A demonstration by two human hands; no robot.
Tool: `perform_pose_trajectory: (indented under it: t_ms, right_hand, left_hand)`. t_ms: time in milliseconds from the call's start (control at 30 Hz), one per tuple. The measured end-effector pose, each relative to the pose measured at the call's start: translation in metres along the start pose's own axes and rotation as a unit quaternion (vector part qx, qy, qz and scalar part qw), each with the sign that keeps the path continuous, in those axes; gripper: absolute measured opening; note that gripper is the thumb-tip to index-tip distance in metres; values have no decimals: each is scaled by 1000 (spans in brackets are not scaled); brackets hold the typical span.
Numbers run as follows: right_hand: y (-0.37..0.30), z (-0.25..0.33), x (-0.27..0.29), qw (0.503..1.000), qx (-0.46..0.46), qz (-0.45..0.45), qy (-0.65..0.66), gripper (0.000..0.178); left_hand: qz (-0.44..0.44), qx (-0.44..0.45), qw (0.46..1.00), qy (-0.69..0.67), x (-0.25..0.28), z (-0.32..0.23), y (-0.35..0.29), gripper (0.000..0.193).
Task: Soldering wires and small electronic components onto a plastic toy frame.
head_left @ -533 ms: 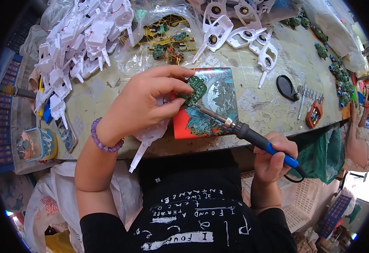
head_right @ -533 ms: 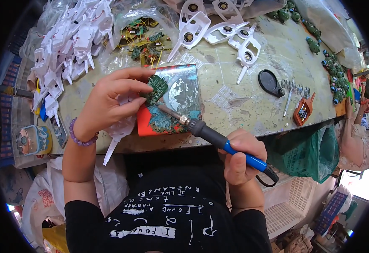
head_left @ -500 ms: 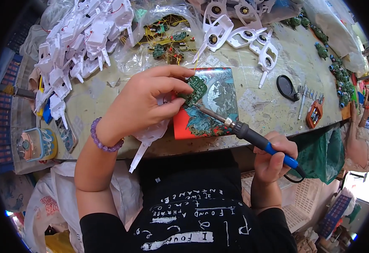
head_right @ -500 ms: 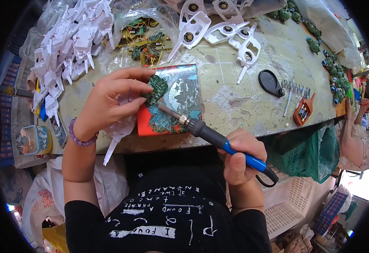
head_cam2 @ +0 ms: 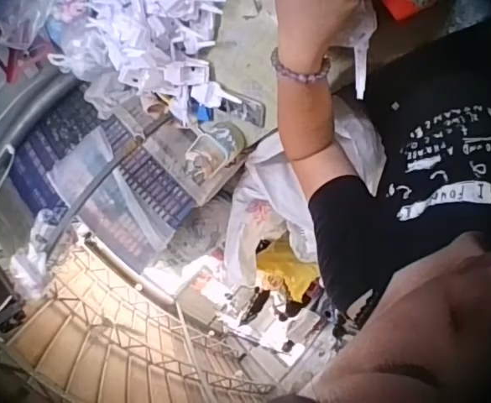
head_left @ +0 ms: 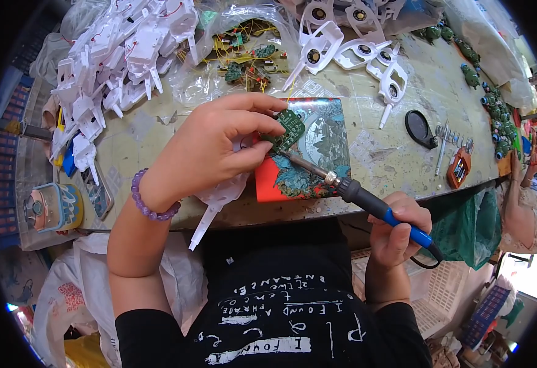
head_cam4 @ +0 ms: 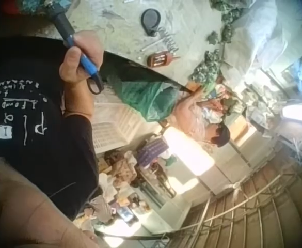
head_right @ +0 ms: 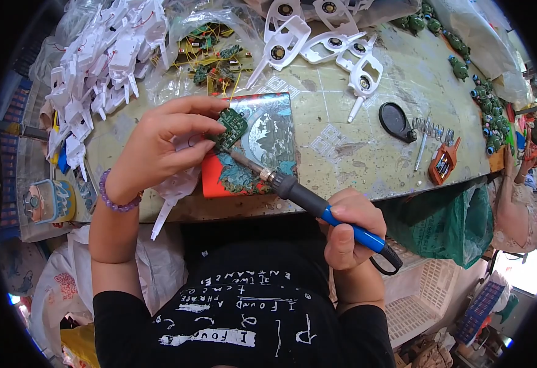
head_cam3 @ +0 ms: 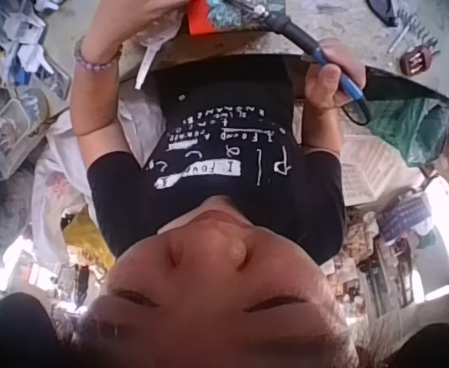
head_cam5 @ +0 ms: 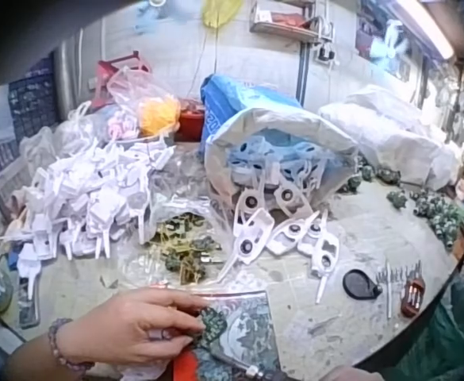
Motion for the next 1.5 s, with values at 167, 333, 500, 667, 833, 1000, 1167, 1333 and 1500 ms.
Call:
perform_pose_trajectory:
  t_ms: [167, 333, 500, 667, 833, 1000, 1167, 1333, 1500]
  right_hand:
    - [0, 0, 1, 1000, 11, 5, -9, 24]
    - [1, 0, 1, 999, 24, 15, -22, 22]
    - [3, 4, 5, 996, 50, 43, -63, 24]
    - [5, 9, 7, 993, 59, 54, -92, 27]
    - [2, 8, 12, 995, 57, 10, -77, 26]
    - [-3, 2, 18, 996, 53, -10, -72, 26]
    - [-4, -1, 22, 997, 40, -24, -58, 26]
    - [-5, -3, 26, 997, 23, -47, -58, 26]
    - [-7, -2, 27, 997, 24, -50, -58, 26]
  left_hand:
    - [1, -7, 1000, 5, 0, 0, 0, 19]
    - [-2, -10, 1000, 4, 0, 1, 0, 19]
    - [-2, -10, 1000, -2, 0, 0, 1, 18]
    - [0, -11, 1000, 5, 0, -1, 1, 18]
    - [5, -13, 1000, 8, 1, -2, 1, 20]
    - [-14, -44, 999, 12, 1, -1, 2, 25]
    - [-117, -13, 993, -17, 8, -2, -10, 20]
    - [-138, 20, 989, 50, -2, -9, -17, 19]
    - [-138, 27, 990, 24, -4, -9, -19, 12]
Point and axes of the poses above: each hand's wrist, its own y-axis towards the middle knuckle, its own x-axis out of the back of the hand, z = x × y, the point moved 2 cm from there along y, towards the middle knuckle, and after that the axes turned 14 degrees about -y, right-handed, at the moved point
